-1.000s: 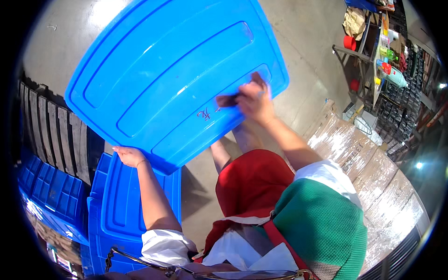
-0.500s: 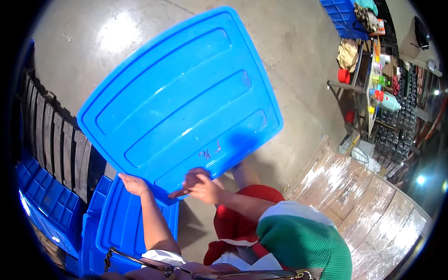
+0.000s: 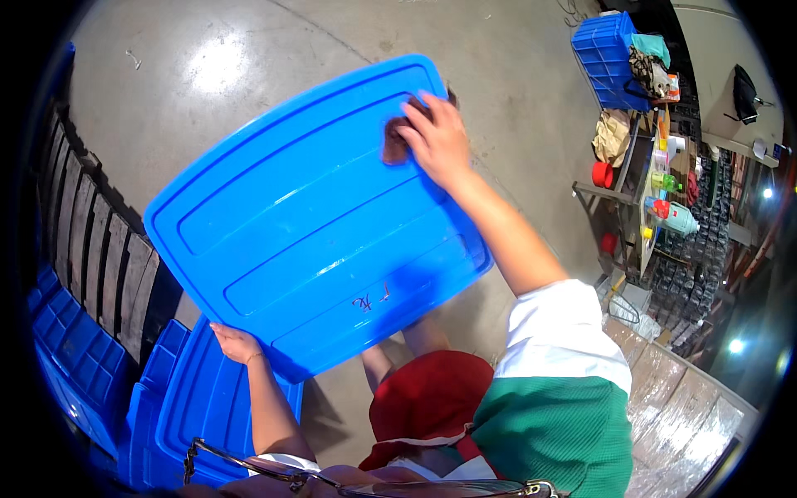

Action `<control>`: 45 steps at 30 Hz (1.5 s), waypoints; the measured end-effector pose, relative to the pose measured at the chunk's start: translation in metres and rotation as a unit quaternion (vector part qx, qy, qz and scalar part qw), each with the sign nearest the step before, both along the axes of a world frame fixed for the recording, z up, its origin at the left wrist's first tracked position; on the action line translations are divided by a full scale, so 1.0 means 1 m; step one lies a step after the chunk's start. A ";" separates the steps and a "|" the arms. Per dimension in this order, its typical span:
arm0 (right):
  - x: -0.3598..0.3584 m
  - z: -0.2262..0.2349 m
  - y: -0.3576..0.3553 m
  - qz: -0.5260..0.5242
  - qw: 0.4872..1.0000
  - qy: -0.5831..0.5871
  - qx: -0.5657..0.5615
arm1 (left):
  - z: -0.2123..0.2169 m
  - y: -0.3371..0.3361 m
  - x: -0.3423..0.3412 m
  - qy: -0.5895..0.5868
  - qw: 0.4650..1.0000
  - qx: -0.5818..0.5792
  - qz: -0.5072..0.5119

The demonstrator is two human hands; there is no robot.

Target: The person picks up a cloth from a stack of bins and wipes the lid and interior of several blue storage bins by hand.

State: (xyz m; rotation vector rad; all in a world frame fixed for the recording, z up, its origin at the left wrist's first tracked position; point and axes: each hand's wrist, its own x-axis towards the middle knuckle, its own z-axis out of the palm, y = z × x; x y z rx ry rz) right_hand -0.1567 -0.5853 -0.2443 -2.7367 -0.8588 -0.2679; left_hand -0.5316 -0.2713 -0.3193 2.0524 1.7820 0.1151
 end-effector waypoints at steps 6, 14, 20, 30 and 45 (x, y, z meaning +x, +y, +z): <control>0.066 -0.030 0.001 0.071 0.978 -0.031 -0.194 | -0.003 -0.001 -0.003 -0.020 1.000 -0.005 0.007; 0.009 -0.029 -0.017 -0.098 0.979 -0.002 -0.180 | 0.002 0.000 0.001 -0.023 1.000 -0.011 0.017; -0.129 -0.021 -0.085 -0.160 0.976 0.053 -0.136 | 0.007 -0.003 0.008 -0.015 0.999 -0.019 0.035; -0.162 0.013 -0.116 -0.287 0.951 0.090 -0.071 | 0.002 -0.001 0.003 -0.009 0.999 -0.027 0.033; 0.018 -0.024 -0.012 0.078 0.967 -0.006 -0.243 | 0.000 -0.002 0.004 -0.005 1.000 0.005 0.011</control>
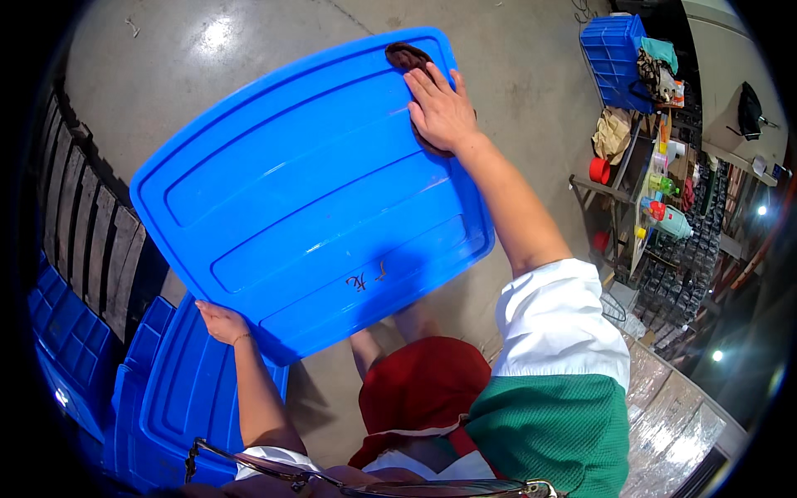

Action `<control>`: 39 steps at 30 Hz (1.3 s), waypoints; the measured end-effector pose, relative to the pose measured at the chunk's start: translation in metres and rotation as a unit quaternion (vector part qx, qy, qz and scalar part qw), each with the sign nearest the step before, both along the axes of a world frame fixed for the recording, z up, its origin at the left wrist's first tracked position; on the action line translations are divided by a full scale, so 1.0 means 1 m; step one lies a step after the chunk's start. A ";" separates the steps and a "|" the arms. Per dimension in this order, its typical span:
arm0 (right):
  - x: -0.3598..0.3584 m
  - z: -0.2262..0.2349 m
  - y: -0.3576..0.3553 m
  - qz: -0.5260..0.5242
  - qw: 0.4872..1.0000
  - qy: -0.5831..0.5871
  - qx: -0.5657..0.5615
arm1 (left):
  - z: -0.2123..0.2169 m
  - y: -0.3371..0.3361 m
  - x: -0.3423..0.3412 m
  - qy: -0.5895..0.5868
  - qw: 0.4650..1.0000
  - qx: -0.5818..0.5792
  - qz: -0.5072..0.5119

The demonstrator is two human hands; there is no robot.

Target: The person picks up a cloth from a stack of bins and wipes the lid and interior of several blue storage bins by hand.

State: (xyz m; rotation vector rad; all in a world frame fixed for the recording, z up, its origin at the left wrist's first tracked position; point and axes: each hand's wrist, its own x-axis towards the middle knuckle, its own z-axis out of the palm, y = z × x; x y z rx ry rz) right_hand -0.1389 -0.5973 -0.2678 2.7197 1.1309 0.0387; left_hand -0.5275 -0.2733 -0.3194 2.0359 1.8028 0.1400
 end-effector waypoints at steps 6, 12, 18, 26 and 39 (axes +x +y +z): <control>-0.041 -0.011 0.005 -0.082 0.984 0.006 0.158 | 0.000 0.001 -0.003 0.021 1.000 -0.001 0.007; -0.057 -0.015 0.076 -0.075 0.918 0.236 0.311 | 0.006 -0.004 0.003 0.023 1.000 -0.014 0.001; -0.062 -0.010 0.025 -0.009 0.958 0.108 0.266 | 0.003 0.001 0.001 0.013 1.000 -0.010 0.017; -0.101 0.034 -0.066 0.062 0.948 0.303 0.076 | 0.004 0.001 0.002 0.017 1.000 -0.011 0.011; -0.146 0.005 -0.054 -0.207 0.957 0.151 0.134 | 0.008 -0.001 0.005 0.014 1.000 -0.007 0.013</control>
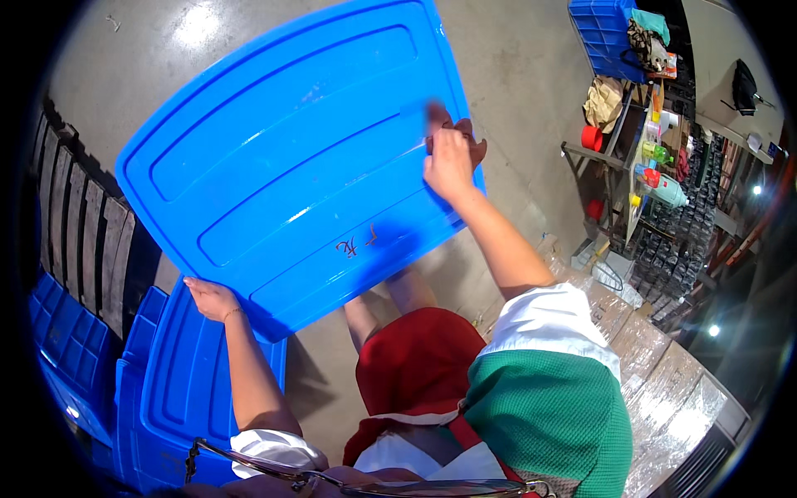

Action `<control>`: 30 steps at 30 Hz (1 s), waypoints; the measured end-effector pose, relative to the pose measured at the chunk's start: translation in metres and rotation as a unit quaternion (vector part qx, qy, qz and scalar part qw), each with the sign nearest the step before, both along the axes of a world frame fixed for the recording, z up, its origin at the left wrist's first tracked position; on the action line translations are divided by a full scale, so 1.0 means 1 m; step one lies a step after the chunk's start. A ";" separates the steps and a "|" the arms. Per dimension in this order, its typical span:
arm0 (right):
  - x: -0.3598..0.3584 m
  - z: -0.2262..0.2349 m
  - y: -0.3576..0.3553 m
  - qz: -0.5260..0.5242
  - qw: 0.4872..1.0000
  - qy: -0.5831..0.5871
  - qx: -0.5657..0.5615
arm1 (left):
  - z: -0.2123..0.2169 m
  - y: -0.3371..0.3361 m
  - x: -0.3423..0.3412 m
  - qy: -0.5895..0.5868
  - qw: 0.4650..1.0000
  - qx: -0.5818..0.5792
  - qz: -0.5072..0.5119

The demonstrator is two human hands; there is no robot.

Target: The person picks up a cloth from a stack of bins and wipes the lid and interior of several blue storage bins by hand.

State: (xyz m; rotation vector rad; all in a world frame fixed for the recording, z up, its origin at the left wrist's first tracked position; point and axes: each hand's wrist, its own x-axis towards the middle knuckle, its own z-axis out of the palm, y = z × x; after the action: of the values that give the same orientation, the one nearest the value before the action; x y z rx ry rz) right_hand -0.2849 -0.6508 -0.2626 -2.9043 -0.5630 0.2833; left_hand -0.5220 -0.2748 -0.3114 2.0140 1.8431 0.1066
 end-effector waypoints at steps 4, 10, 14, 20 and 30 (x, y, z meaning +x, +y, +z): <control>-0.023 -0.005 0.051 0.018 0.986 0.116 0.119 | 0.010 -0.005 0.007 0.014 1.000 -0.026 0.008; -0.044 0.006 0.047 0.168 0.982 0.036 0.079 | 0.007 -0.001 0.004 -0.006 1.000 -0.017 0.007; -0.069 0.014 -0.059 0.038 0.999 0.022 0.004 | 0.005 -0.001 0.004 0.004 1.000 -0.011 0.004; -0.072 0.031 -0.064 0.175 0.971 0.067 -0.148 | 0.008 -0.001 0.008 0.002 1.000 -0.016 0.005; -0.110 0.014 -0.027 -0.084 0.988 0.110 0.067 | 0.006 -0.002 0.007 0.010 1.000 -0.023 0.005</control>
State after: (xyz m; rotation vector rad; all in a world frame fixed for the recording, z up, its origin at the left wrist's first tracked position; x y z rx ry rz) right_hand -0.3948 -0.6782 -0.2487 -2.7222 -0.2873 0.5123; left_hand -0.5149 -0.2767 -0.3058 1.9810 1.8508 0.0460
